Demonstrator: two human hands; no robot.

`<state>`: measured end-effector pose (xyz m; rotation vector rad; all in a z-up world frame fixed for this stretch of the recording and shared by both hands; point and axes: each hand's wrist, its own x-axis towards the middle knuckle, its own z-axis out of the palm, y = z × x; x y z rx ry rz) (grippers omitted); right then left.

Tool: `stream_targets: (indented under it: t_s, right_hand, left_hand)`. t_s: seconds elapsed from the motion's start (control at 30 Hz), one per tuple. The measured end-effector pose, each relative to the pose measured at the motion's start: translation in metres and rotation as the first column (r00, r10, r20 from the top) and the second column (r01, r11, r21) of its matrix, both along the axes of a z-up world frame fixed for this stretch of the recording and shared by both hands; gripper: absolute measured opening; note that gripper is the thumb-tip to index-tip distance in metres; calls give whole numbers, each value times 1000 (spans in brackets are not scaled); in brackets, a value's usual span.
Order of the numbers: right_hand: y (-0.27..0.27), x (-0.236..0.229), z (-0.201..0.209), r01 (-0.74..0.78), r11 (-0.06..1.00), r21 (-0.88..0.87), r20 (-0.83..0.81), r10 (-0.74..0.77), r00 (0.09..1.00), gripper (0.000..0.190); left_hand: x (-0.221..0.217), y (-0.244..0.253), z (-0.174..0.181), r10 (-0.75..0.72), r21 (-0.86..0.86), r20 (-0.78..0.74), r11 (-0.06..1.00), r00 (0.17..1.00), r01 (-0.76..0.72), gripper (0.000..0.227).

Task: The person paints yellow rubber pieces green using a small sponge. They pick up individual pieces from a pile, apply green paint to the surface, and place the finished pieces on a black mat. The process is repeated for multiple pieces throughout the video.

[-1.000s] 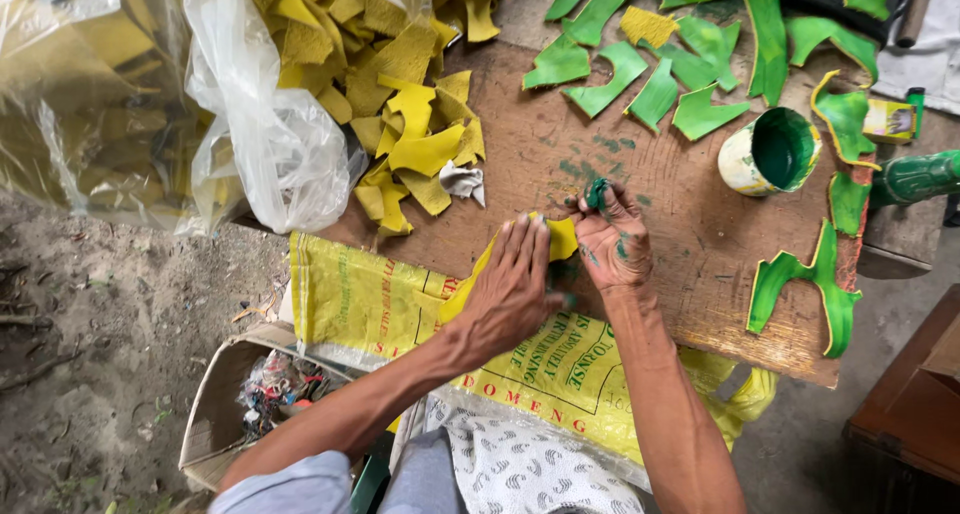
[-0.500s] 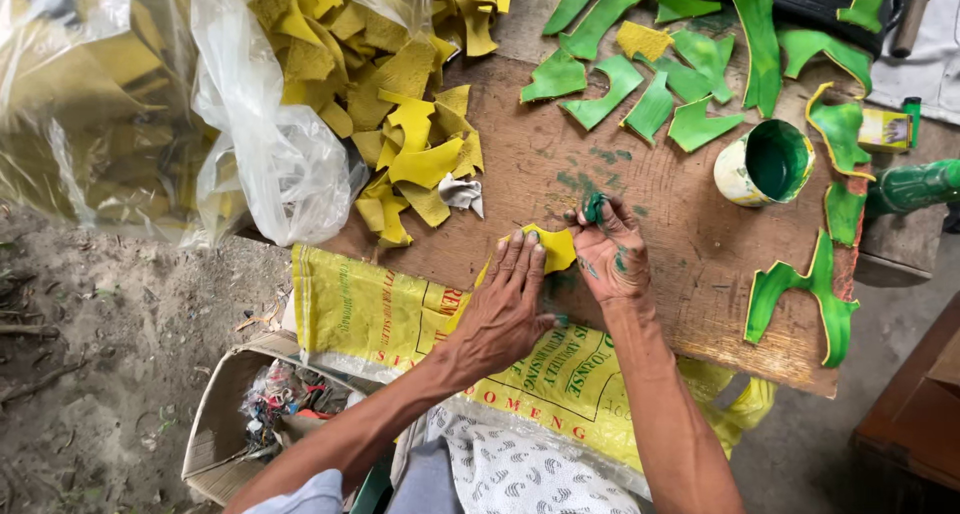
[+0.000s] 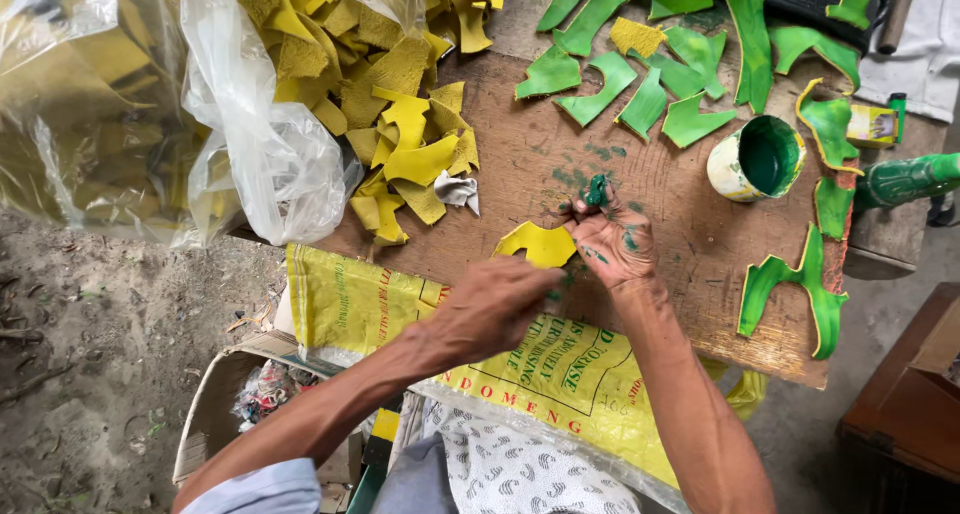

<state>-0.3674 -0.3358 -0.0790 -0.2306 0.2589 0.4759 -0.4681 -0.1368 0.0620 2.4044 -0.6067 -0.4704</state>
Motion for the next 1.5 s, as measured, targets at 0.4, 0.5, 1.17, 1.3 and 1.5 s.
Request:
stream_targets:
  t_s: [0.4, 0.5, 1.17, 1.3, 1.5]
  right_hand:
    - [-35, 4, -16, 176, 984, 1, -58, -175, 983, 10]
    - [-35, -7, -6, 133, 991, 21, 21, -134, 991, 13]
    - [2, -3, -14, 73, 991, -113, 296, -36, 954, 11]
    - [2, -3, -11, 78, 989, -125, 315, -35, 949, 12]
    - [4, -4, -10, 83, 991, -105, 279, -50, 959, 13]
  left_hand:
    - [27, -32, -77, -225, 234, 298, 959, 928, 157, 82]
    - [14, -25, -72, -235, 213, 296, 961, 926, 176, 82]
    - [-28, -31, -70, -2, 195, 279, 979, 960, -54, 103]
    - [-37, -31, -65, 10, 211, 254, 975, 967, -66, 103]
    - [-17, -28, -74, 22, 185, 259, 980, 966, -72, 99]
